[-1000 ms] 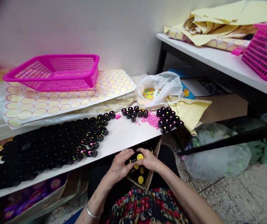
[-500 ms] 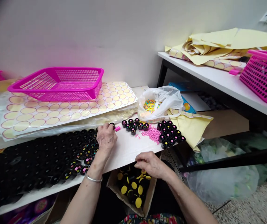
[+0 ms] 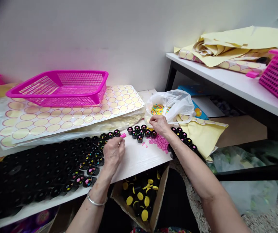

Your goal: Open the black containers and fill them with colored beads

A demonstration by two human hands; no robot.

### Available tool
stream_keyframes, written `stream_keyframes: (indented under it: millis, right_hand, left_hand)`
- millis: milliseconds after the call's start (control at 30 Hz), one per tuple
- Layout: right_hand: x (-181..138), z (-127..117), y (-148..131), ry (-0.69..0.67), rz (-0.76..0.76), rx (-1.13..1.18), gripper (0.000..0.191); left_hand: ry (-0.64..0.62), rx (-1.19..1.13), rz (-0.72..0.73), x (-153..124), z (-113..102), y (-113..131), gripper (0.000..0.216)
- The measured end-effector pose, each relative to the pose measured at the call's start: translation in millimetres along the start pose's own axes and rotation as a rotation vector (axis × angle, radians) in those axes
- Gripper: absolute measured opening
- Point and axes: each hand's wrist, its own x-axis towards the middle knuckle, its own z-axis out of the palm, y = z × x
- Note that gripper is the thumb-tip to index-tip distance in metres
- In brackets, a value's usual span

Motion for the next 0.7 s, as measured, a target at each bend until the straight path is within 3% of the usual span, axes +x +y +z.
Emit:
stream_keyframes:
  millis: [100,200,267,400,467,600,700]
  right_hand:
    - [-7,16,-9,-0.095,-0.164,-0.037,0.015]
    - [-15,29,-20,-0.009,-0.251,-0.18,0.016]
    - [-20,37,-30,-0.02,-0.318,-0.319,0.018]
    - [-14,50,-51,-0.218,-0.489,-0.597,0.019]
    - [2,47,-54,-0.183,-0.39,-0.685,0.022]
    - [47,15,-37,-0.079,0.086,-0.723,0.028]
    - [60,-3,-20,-0.24,0.042,-0.623,0.021]
  left_hand:
    - [-0.132,-0.027,-0.018,-23,7,7,0.021]
    - [-0.215,-0.024,-0.04,-38,14,8,0.021]
    - [-0.219,-0.04,-0.03,-44,17,6,0.021]
    - [-0.144,-0.107,-0.009,-50,21,0,0.021]
    - [-0.115,-0.145,-0.007,-50,24,-4,0.02]
    - [-0.089,-0.214,-0.017,-50,27,-9,0.019]
    - [-0.09,-0.245,-0.032,-49,30,-11,0.02]
